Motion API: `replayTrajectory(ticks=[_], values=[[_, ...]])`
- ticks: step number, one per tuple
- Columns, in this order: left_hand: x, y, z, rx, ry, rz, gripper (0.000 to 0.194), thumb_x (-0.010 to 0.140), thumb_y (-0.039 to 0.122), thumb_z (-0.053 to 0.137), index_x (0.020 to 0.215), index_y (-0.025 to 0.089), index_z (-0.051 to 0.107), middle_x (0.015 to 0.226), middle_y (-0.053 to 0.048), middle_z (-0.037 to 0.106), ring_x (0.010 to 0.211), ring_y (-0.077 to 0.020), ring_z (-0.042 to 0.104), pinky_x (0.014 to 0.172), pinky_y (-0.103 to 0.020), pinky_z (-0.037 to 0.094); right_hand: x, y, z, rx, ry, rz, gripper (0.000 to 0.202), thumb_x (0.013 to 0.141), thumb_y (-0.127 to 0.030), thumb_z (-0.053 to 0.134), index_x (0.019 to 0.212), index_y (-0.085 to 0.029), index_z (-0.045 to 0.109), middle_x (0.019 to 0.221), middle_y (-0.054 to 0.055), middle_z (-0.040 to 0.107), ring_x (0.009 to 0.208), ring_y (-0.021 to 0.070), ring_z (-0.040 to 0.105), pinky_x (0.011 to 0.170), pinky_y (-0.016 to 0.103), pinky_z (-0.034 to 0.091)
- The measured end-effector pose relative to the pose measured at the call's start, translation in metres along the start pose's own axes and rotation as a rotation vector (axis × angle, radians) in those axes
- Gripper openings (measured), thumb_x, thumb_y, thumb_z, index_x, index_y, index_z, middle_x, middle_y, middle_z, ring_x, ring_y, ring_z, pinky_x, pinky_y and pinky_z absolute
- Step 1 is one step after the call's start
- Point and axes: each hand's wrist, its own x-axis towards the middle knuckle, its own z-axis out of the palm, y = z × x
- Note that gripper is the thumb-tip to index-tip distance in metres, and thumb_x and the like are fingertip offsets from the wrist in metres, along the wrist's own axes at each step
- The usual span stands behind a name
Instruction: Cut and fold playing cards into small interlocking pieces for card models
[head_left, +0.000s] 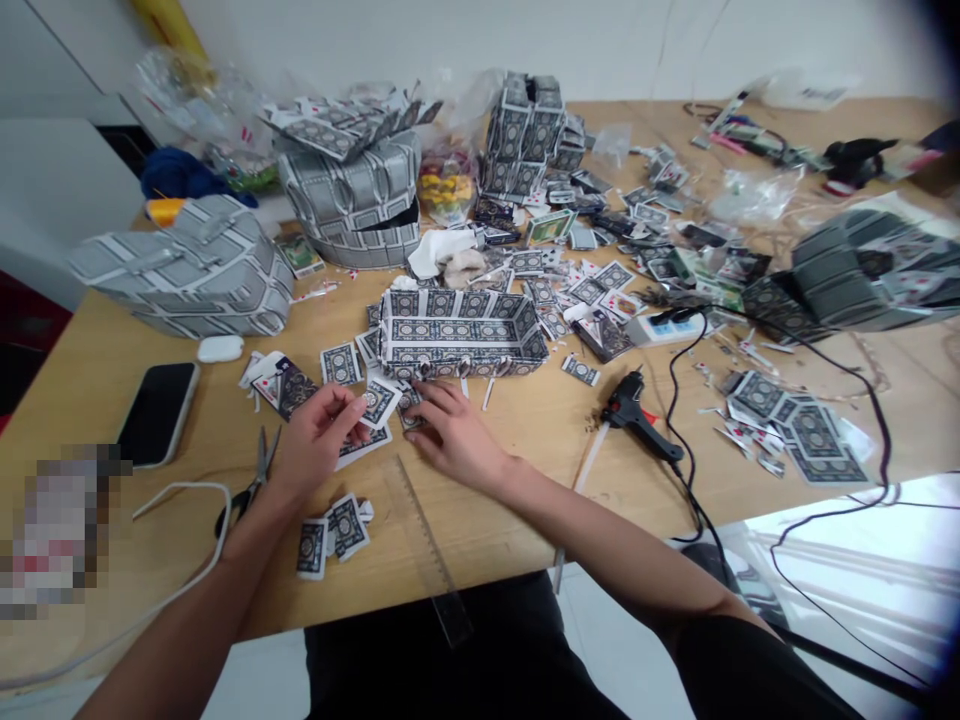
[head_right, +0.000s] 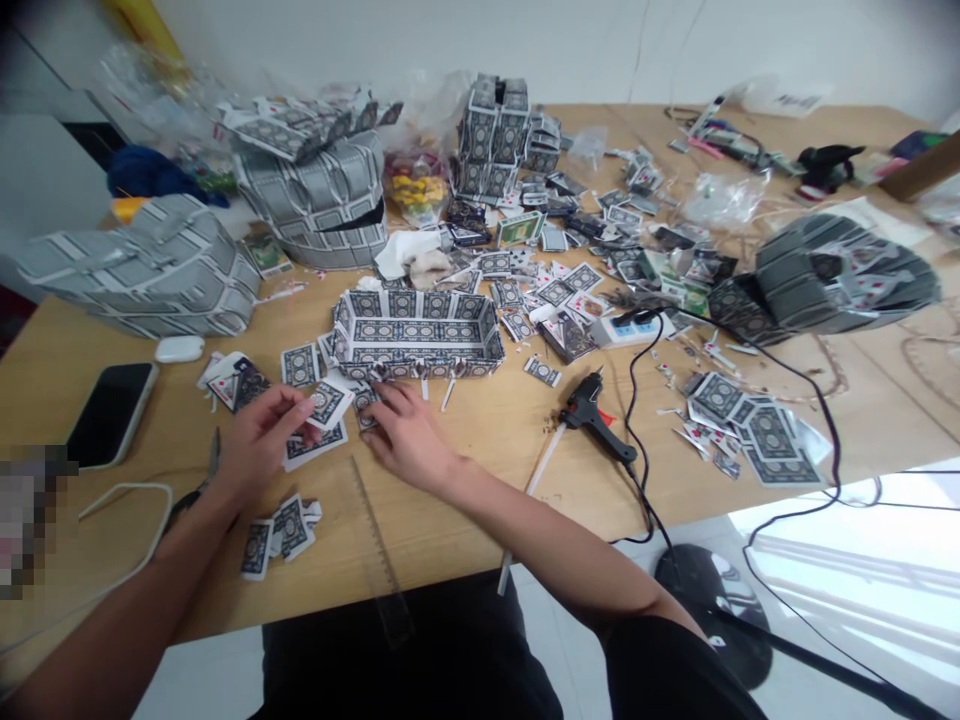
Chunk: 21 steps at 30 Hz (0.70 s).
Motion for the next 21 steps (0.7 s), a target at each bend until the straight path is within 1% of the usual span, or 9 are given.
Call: replayTrajectory(ticks=[4,6,7,9,11,12,15,18,21], values=[[0.000,0.000,-0.001,0.022,0.015,-0.010,0.026,0.091,0.042,0.071,0.076,0.023,0.063,0.064,0.003,0.064,0.059,-0.0171,0.066,0.060,-0.028,0.051,0.001,0.001,-0.002,0.027,-0.009,0.038,0.027,0.096,-0.023,0.080,0.121,-0.020,0.070,0.136,0.017,0.069,0.131,0.0336,0.060,0.114,0.055,0.051],[0.000,0.001,-0.001,0.037,0.041,0.001,0.026,0.089,0.040,0.072,0.073,0.023,0.062,0.068,0.002,0.065,0.064,-0.0167,0.065,0.063,-0.028,0.049,0.002,-0.001,-0.004,0.058,-0.005,0.072,0.035,0.092,-0.028,0.085,0.123,-0.020,0.070,0.131,0.016,0.069,0.127,0.0336,0.061,0.112,0.055,0.052],[-0.001,0.001,-0.002,0.043,0.055,0.010,0.025,0.088,0.039,0.072,0.072,0.023,0.062,0.073,0.001,0.069,0.069,-0.0173,0.065,0.066,-0.028,0.050,0.002,-0.002,-0.005,0.088,0.006,0.086,0.039,0.090,-0.031,0.088,0.123,-0.020,0.071,0.130,0.016,0.069,0.126,0.0334,0.062,0.111,0.055,0.052],[-0.001,0.000,-0.002,0.038,0.068,0.020,0.024,0.088,0.039,0.071,0.072,0.023,0.063,0.091,-0.002,0.078,0.083,-0.0200,0.069,0.076,-0.030,0.052,0.003,-0.005,-0.007,0.187,0.038,0.107,0.046,0.085,-0.035,0.092,0.124,-0.021,0.071,0.127,0.014,0.070,0.123,0.0317,0.064,0.109,0.052,0.054],[-0.002,-0.001,-0.003,0.005,0.057,0.008,0.023,0.088,0.039,0.070,0.073,0.023,0.063,0.108,-0.005,0.082,0.094,-0.0237,0.072,0.084,-0.034,0.054,0.003,-0.008,-0.008,0.354,0.059,0.143,0.049,0.084,-0.039,0.094,0.124,-0.022,0.073,0.123,0.011,0.072,0.113,0.0272,0.069,0.100,0.046,0.058],[-0.002,-0.002,-0.003,-0.022,0.049,-0.007,0.024,0.087,0.039,0.069,0.072,0.023,0.062,0.113,-0.006,0.082,0.096,-0.0250,0.072,0.085,-0.035,0.055,0.003,-0.009,-0.009,0.451,0.057,0.169,0.050,0.083,-0.041,0.094,0.124,-0.022,0.073,0.123,0.010,0.072,0.105,0.0245,0.071,0.095,0.042,0.060],[-0.003,-0.004,-0.004,-0.105,0.050,-0.067,0.026,0.086,0.041,0.070,0.071,0.024,0.058,0.120,-0.006,0.083,0.093,-0.0265,0.073,0.082,-0.038,0.057,0.003,-0.011,-0.007,0.677,0.029,0.252,0.050,0.083,-0.048,0.092,0.122,-0.021,0.076,0.127,0.010,0.071,0.089,0.0177,0.070,0.082,0.034,0.061],[-0.003,-0.005,-0.004,-0.170,0.055,-0.091,0.026,0.085,0.040,0.071,0.071,0.024,0.057,0.122,-0.006,0.082,0.092,-0.0264,0.073,0.080,-0.037,0.057,0.004,-0.010,-0.003,0.764,0.037,0.311,0.055,0.079,-0.054,0.093,0.120,-0.020,0.077,0.128,0.011,0.070,0.086,0.0153,0.068,0.078,0.032,0.059],[-0.001,-0.005,-0.004,-0.242,0.048,-0.082,0.024,0.085,0.034,0.071,0.070,0.023,0.056,0.120,-0.006,0.083,0.090,-0.0251,0.073,0.079,-0.036,0.057,0.004,-0.010,0.000,0.832,0.037,0.361,0.060,0.078,-0.054,0.093,0.124,-0.020,0.076,0.120,0.009,0.072,0.083,0.0145,0.067,0.076,0.030,0.058]])
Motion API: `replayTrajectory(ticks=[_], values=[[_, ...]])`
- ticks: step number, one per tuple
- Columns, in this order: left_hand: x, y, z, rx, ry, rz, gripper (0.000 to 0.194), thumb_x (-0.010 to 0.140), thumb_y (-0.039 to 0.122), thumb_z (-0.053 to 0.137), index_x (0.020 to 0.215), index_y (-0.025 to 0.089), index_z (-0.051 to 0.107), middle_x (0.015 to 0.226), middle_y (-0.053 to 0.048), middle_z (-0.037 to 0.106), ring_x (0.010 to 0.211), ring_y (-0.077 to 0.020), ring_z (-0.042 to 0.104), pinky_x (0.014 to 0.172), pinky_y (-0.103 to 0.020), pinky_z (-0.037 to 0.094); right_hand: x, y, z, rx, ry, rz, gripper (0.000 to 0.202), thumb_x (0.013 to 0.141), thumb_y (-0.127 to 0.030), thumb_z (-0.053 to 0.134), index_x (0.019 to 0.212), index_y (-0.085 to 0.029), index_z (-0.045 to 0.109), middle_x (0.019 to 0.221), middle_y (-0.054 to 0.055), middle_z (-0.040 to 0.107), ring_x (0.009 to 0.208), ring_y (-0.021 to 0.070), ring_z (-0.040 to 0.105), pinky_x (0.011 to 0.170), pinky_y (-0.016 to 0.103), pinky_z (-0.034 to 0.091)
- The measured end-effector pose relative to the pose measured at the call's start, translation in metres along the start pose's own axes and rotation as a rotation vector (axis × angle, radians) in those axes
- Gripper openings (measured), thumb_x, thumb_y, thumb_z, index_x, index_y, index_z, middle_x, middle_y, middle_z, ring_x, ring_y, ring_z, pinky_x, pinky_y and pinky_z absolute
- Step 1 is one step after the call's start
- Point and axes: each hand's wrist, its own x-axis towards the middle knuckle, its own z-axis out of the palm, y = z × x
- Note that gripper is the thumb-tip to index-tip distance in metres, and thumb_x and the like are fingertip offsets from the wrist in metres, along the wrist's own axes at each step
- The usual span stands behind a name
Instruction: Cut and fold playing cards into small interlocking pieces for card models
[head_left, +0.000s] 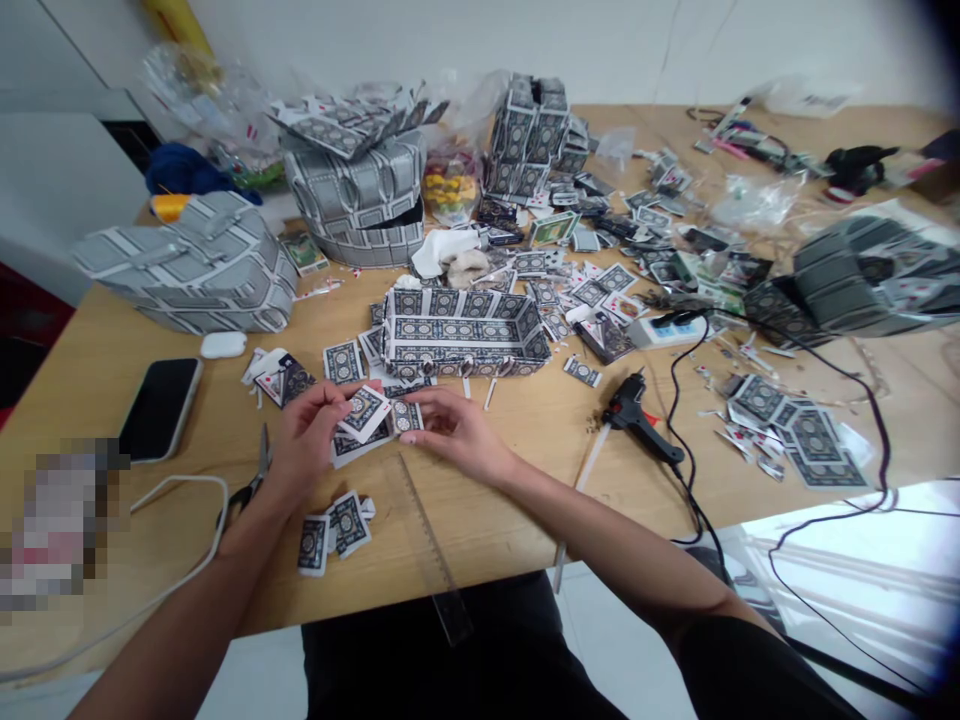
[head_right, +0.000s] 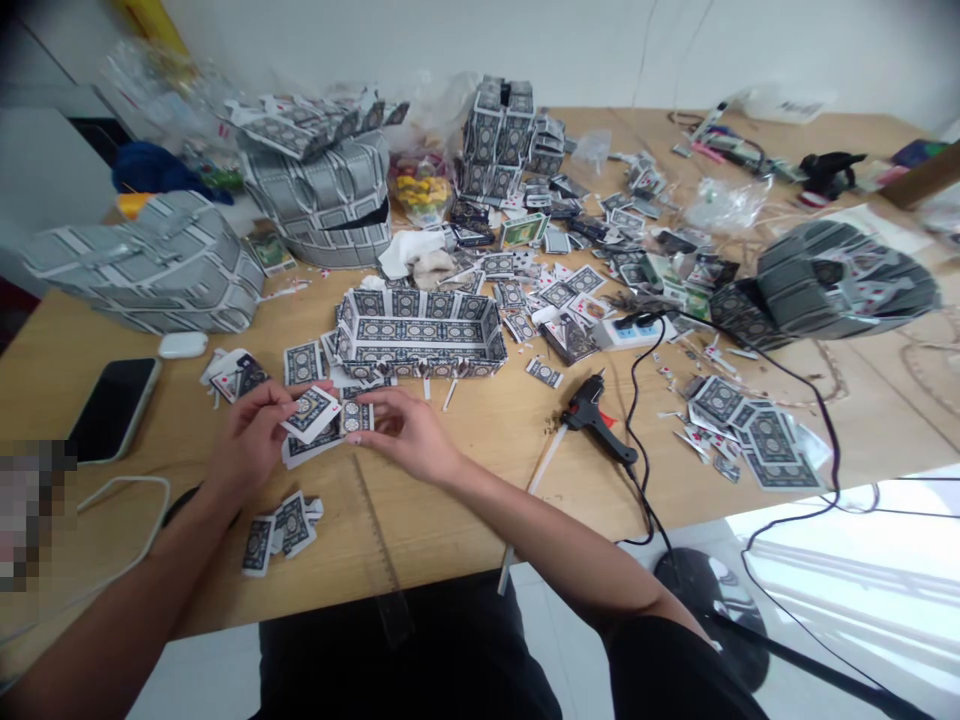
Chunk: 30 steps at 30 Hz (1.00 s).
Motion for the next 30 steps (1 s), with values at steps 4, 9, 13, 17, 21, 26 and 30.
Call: replayTrajectory(ticks=[4,9,13,17,21,26,30], values=[[0.002,0.002,0.001,-0.077,0.014,-0.008,0.021,0.081,0.029,0.072,0.067,0.023,0.058,0.109,-0.005,0.083,0.083,-0.0228,0.071,0.072,-0.033,0.055,-0.001,0.000,0.000,0.008,0.008,0.045,0.062,0.080,-0.053,0.091,0.129,-0.019,0.074,0.112,0.009,0.074,0.085,0.0163,0.068,0.077,0.032,0.059],[0.002,0.000,0.000,-0.040,-0.021,-0.037,0.024,0.085,0.038,0.074,0.073,0.022,0.062,0.114,-0.006,0.080,0.078,-0.0202,0.068,0.064,-0.030,0.055,-0.002,-0.006,-0.002,0.100,-0.087,0.157,0.061,0.088,-0.051,0.086,0.137,-0.018,0.071,0.111,0.009,0.079,0.091,0.0177,0.073,0.083,0.033,0.060],[0.001,-0.001,0.001,-0.045,-0.055,-0.038,0.029,0.089,0.049,0.077,0.083,0.023,0.067,0.110,-0.005,0.078,0.076,-0.0181,0.065,0.063,-0.029,0.055,-0.002,-0.009,-0.004,0.229,-0.123,0.213,0.058,0.090,-0.051,0.084,0.137,-0.019,0.071,0.120,0.010,0.080,0.102,0.0202,0.076,0.092,0.036,0.062],[0.002,-0.003,0.000,-0.044,-0.065,-0.026,0.037,0.088,0.060,0.079,0.090,0.025,0.065,0.101,-0.004,0.076,0.074,-0.0184,0.064,0.064,-0.031,0.057,-0.002,-0.010,-0.004,0.266,-0.136,0.221,0.054,0.090,-0.050,0.085,0.133,-0.020,0.074,0.127,0.010,0.080,0.108,0.0210,0.077,0.100,0.039,0.061],[0.003,-0.007,-0.004,-0.030,-0.088,-0.015,0.041,0.087,0.062,0.080,0.095,0.025,0.063,0.097,-0.004,0.075,0.074,-0.0194,0.067,0.064,-0.031,0.056,-0.002,-0.011,-0.004,0.261,-0.156,0.224,0.054,0.090,-0.051,0.084,0.133,-0.020,0.073,0.125,0.010,0.081,0.107,0.0207,0.078,0.101,0.039,0.061],[0.001,-0.002,-0.002,0.012,-0.091,0.018,0.044,0.084,0.061,0.082,0.095,0.023,0.063,0.101,-0.006,0.077,0.079,-0.0195,0.069,0.070,-0.030,0.055,-0.001,-0.012,-0.002,0.232,-0.128,0.202,0.056,0.087,-0.049,0.088,0.132,-0.019,0.072,0.109,0.007,0.082,0.098,0.0194,0.078,0.094,0.036,0.061],[-0.001,0.006,0.004,0.059,-0.062,0.048,0.044,0.080,0.057,0.086,0.093,0.023,0.062,0.103,-0.007,0.078,0.081,-0.0188,0.069,0.072,-0.029,0.055,-0.001,-0.012,-0.001,0.177,-0.094,0.179,0.059,0.081,-0.047,0.093,0.128,-0.018,0.073,0.096,0.004,0.080,0.086,0.0170,0.075,0.082,0.032,0.060]])
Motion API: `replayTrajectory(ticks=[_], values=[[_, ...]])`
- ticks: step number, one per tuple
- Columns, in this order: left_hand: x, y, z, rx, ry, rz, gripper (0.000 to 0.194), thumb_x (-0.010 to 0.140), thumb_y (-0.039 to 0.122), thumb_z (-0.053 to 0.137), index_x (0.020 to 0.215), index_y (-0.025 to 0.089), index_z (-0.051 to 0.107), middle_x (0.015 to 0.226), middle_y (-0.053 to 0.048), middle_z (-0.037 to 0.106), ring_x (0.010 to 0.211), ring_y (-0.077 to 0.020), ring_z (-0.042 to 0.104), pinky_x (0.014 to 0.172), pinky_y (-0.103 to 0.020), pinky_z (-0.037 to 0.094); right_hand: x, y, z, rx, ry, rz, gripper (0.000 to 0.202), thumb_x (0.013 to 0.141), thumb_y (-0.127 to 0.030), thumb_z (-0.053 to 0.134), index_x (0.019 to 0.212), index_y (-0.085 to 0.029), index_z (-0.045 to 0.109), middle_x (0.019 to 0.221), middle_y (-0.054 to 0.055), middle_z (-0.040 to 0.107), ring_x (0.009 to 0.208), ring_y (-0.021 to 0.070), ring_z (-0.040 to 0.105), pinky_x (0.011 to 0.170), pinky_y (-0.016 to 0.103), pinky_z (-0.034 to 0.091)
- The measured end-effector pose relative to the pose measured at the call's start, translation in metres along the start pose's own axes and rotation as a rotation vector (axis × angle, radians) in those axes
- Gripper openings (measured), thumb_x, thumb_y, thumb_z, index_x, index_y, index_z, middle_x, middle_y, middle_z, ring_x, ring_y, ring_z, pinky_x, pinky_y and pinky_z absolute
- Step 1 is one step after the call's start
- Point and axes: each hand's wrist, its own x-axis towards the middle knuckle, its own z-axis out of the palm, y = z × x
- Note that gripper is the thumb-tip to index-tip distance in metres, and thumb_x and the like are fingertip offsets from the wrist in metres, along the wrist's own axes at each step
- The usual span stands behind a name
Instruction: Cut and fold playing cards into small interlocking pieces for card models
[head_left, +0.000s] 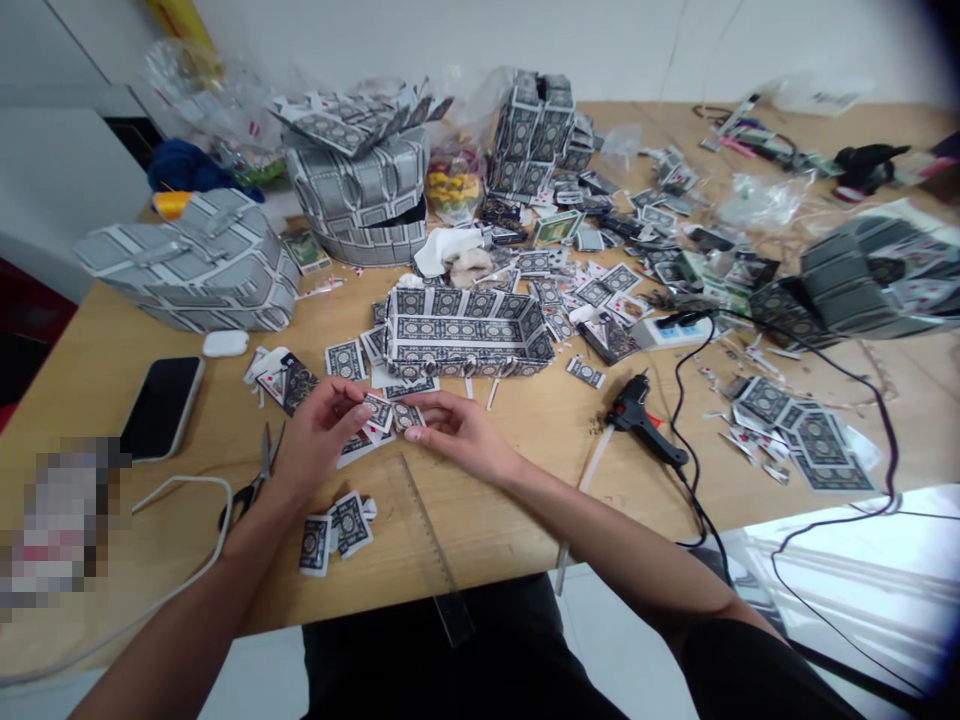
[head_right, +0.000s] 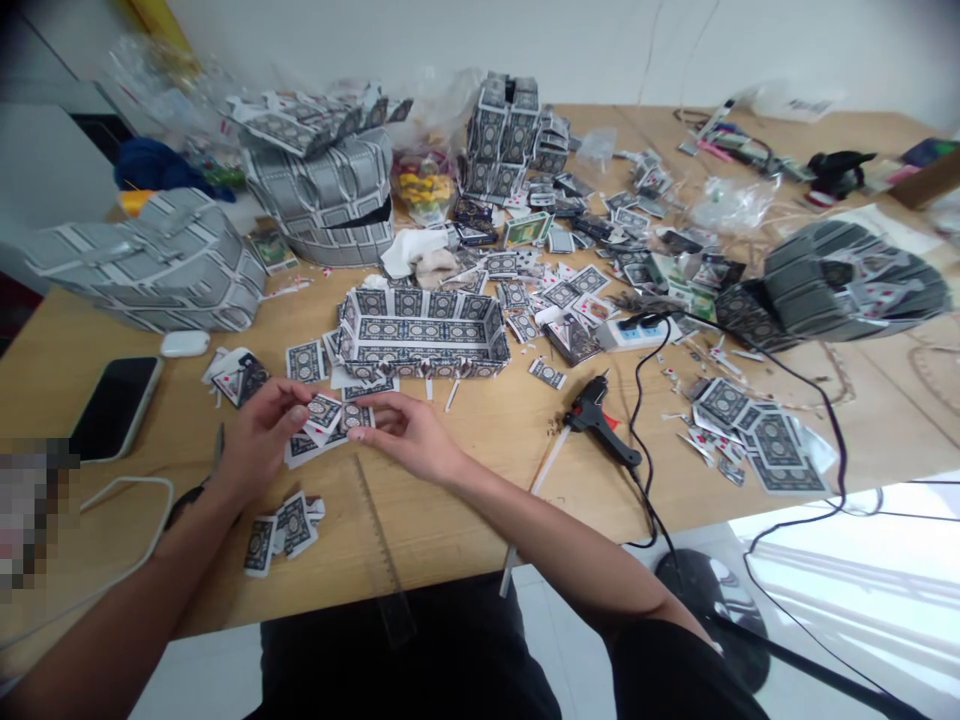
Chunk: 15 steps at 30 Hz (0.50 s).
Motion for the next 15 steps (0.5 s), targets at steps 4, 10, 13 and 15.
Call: replayTrajectory(ticks=[4,10,13,15], values=[[-0.0007,0.0009,0.0027,0.007,0.036,0.010,0.043,0.076,0.051,0.089,0.092,0.023,0.061,0.106,-0.007,0.078,0.083,-0.0188,0.069,0.071,-0.028,0.055,0.0002,0.0012,0.0002,-0.016,0.024,-0.024,0.062,0.076,-0.048,0.096,0.125,-0.019,0.073,0.095,0.004,0.079,0.084,0.0175,0.073,0.081,0.034,0.060],[0.0004,0.0004,0.0031,0.028,0.001,-0.015,0.043,0.079,0.056,0.085,0.091,0.022,0.062,0.109,-0.008,0.077,0.078,-0.0180,0.068,0.068,-0.029,0.057,0.0001,0.0057,0.0011,-0.058,0.065,-0.086,0.060,0.073,-0.047,0.098,0.121,-0.018,0.074,0.098,0.005,0.079,0.081,0.0171,0.072,0.081,0.034,0.062],[-0.0002,0.0011,0.0050,0.013,-0.039,-0.044,0.044,0.076,0.054,0.088,0.090,0.022,0.061,0.109,-0.007,0.076,0.075,-0.0170,0.067,0.064,-0.029,0.057,0.0004,0.0069,0.0010,-0.101,0.098,-0.108,0.058,0.074,-0.048,0.097,0.118,-0.018,0.075,0.099,0.006,0.079,0.080,0.0173,0.071,0.076,0.033,0.061],[-0.0007,0.0013,0.0060,0.012,-0.060,-0.046,0.043,0.076,0.051,0.089,0.090,0.022,0.061,0.109,-0.007,0.075,0.076,-0.0170,0.067,0.064,-0.028,0.057,0.0007,0.0072,0.0005,-0.129,0.116,-0.111,0.058,0.074,-0.050,0.097,0.117,-0.018,0.075,0.100,0.007,0.079,0.080,0.0180,0.071,0.076,0.033,0.061]])
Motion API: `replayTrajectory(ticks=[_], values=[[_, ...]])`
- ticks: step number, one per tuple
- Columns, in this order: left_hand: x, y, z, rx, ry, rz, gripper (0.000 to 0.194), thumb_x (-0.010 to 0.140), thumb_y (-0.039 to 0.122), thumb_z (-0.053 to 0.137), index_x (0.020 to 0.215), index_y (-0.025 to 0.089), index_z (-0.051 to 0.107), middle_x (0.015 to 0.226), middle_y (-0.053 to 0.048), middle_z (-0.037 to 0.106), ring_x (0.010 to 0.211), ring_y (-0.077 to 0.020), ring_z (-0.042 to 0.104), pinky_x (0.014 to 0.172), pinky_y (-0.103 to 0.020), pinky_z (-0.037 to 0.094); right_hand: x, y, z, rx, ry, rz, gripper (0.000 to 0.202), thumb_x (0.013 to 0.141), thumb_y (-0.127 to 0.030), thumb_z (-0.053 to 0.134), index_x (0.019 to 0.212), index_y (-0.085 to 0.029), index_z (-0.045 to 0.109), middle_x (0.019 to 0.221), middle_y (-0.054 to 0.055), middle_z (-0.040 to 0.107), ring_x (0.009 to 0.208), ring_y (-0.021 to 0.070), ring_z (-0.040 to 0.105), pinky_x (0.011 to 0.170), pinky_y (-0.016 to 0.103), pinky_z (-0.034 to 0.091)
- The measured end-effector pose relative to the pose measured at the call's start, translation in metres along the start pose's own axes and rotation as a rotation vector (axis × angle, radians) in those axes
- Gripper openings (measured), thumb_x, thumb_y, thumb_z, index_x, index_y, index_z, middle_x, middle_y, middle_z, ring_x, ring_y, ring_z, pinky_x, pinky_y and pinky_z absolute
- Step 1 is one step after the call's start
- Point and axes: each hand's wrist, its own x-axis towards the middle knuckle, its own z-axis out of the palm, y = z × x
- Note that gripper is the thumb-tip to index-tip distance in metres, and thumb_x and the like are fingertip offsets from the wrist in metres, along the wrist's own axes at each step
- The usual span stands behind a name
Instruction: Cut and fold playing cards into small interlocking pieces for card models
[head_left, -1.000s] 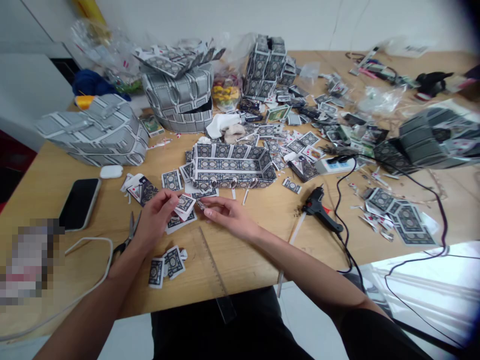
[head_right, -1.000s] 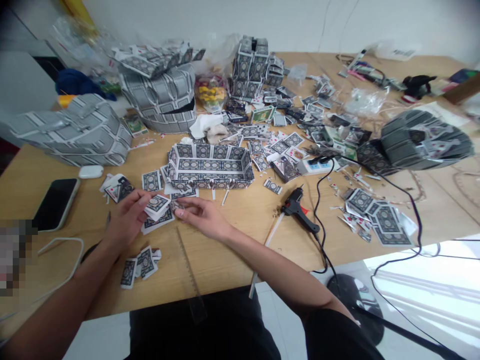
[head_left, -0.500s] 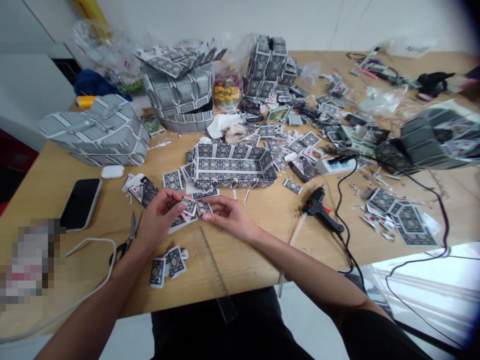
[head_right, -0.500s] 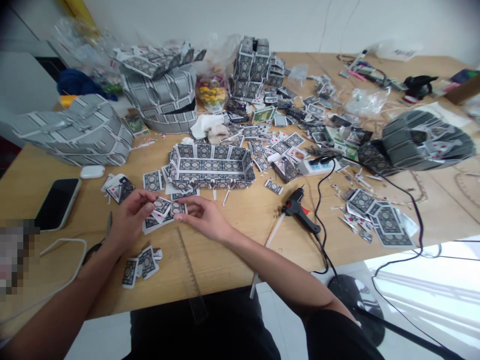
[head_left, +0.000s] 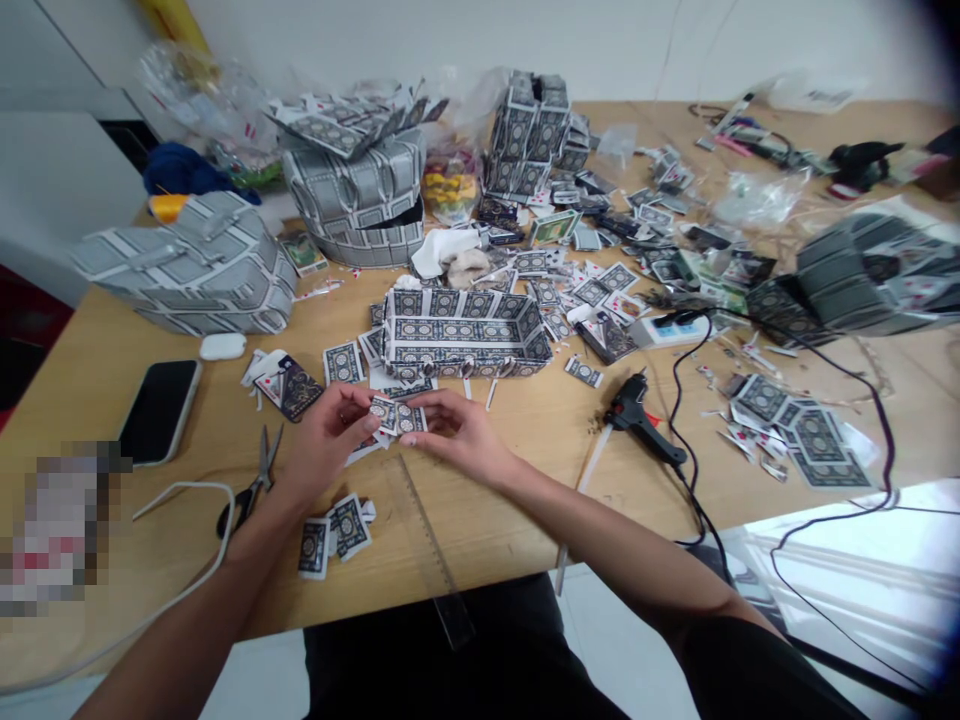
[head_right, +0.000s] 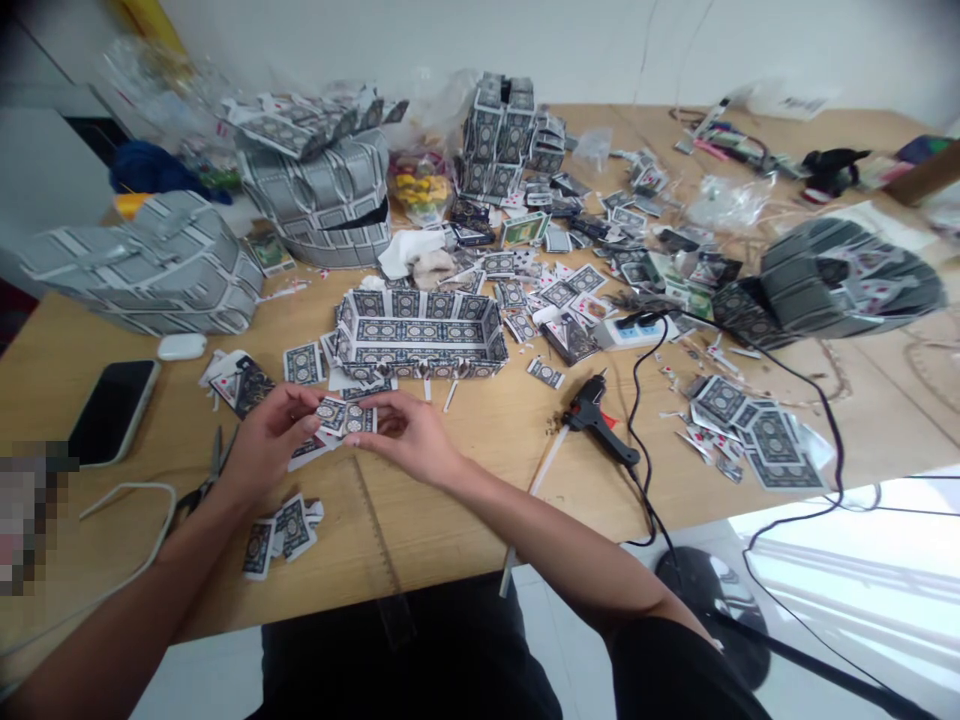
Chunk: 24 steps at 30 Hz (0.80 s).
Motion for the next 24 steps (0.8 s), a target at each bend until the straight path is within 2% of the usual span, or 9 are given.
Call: replayTrajectory(ticks=[4,8,10,13,16,18,20,22,24], values=[[0.0004,-0.0014,-0.0003,0.027,0.007,0.014,0.041,0.078,0.052,0.087,0.088,0.022,0.061,0.113,-0.008,0.075,0.073,-0.0155,0.065,0.065,-0.028,0.056,0.0002,0.0006,-0.0012,-0.031,0.002,-0.016,0.058,0.075,-0.052,0.095,0.118,-0.018,0.076,0.106,0.009,0.080,0.082,0.0182,0.072,0.078,0.034,0.062],[0.0019,-0.0040,-0.0022,0.009,0.038,0.007,0.046,0.078,0.059,0.087,0.086,0.021,0.063,0.113,-0.008,0.075,0.070,-0.0145,0.064,0.063,-0.028,0.056,0.0003,0.0020,-0.0021,-0.065,-0.023,-0.121,0.056,0.073,-0.045,0.098,0.118,-0.020,0.077,0.128,0.012,0.075,0.095,0.0197,0.074,0.091,0.036,0.063],[0.0020,-0.0045,-0.0024,0.000,0.039,0.006,0.048,0.077,0.061,0.087,0.085,0.020,0.063,0.112,-0.008,0.074,0.070,-0.0143,0.064,0.062,-0.028,0.056,0.0006,0.0025,-0.0024,-0.074,-0.024,-0.155,0.046,0.079,-0.040,0.093,0.118,-0.020,0.078,0.131,0.012,0.074,0.095,0.0191,0.074,0.091,0.036,0.063],[0.0009,-0.0038,-0.0021,-0.003,0.027,0.006,0.049,0.078,0.063,0.087,0.084,0.020,0.064,0.112,-0.008,0.075,0.067,-0.0133,0.063,0.061,-0.027,0.056,0.0015,0.0018,-0.0032,-0.094,-0.001,-0.158,0.028,0.091,-0.033,0.080,0.116,-0.020,0.078,0.121,0.010,0.079,0.092,0.0187,0.074,0.085,0.035,0.062],[-0.0002,-0.0034,-0.0024,-0.001,0.050,0.017,0.046,0.085,0.062,0.082,0.083,0.020,0.064,0.109,-0.007,0.077,0.065,-0.0124,0.063,0.061,-0.027,0.056,0.0032,0.0004,-0.0047,-0.149,0.052,-0.130,0.020,0.095,-0.037,0.076,0.107,-0.021,0.079,0.102,0.007,0.081,0.084,0.0189,0.071,0.077,0.034,0.058],[0.0001,-0.0040,-0.0033,-0.006,0.092,0.030,0.042,0.089,0.060,0.079,0.085,0.020,0.065,0.106,-0.007,0.077,0.064,-0.0118,0.062,0.060,-0.026,0.055,0.0049,0.0006,-0.0059,-0.163,0.087,-0.096,0.027,0.097,-0.047,0.075,0.092,-0.020,0.076,0.084,0.004,0.077,0.076,0.0184,0.068,0.073,0.033,0.056],[0.0010,-0.0054,-0.0042,-0.017,0.129,0.051,0.039,0.089,0.056,0.079,0.086,0.020,0.064,0.106,-0.006,0.077,0.064,-0.0113,0.061,0.059,-0.025,0.054,0.0068,0.0019,-0.0067,-0.076,0.078,-0.042,0.039,0.094,-0.057,0.076,0.084,-0.020,0.071,0.075,0.002,0.073,0.072,0.0185,0.069,0.072,0.033,0.056],[0.0013,-0.0070,-0.0044,-0.032,0.160,0.079,0.038,0.085,0.052,0.084,0.089,0.021,0.062,0.111,-0.006,0.075,0.069,-0.0119,0.063,0.059,-0.024,0.055,0.0087,0.0031,-0.0069,0.121,0.026,0.051,0.046,0.087,-0.064,0.082,0.093,-0.020,0.069,0.075,0.001,0.075,0.073,0.0198,0.073,0.073,0.034,0.059],[-0.0002,-0.0083,-0.0037,-0.035,0.177,0.129,0.040,0.078,0.044,0.090,0.092,0.022,0.060,0.118,-0.006,0.074,0.078,-0.0137,0.067,0.065,-0.025,0.057,0.0098,0.0029,-0.0067,0.326,-0.022,0.159,0.056,0.078,-0.062,0.091,0.110,-0.022,0.068,0.078,0.000,0.078,0.073,0.0213,0.077,0.071,0.035,0.062]])
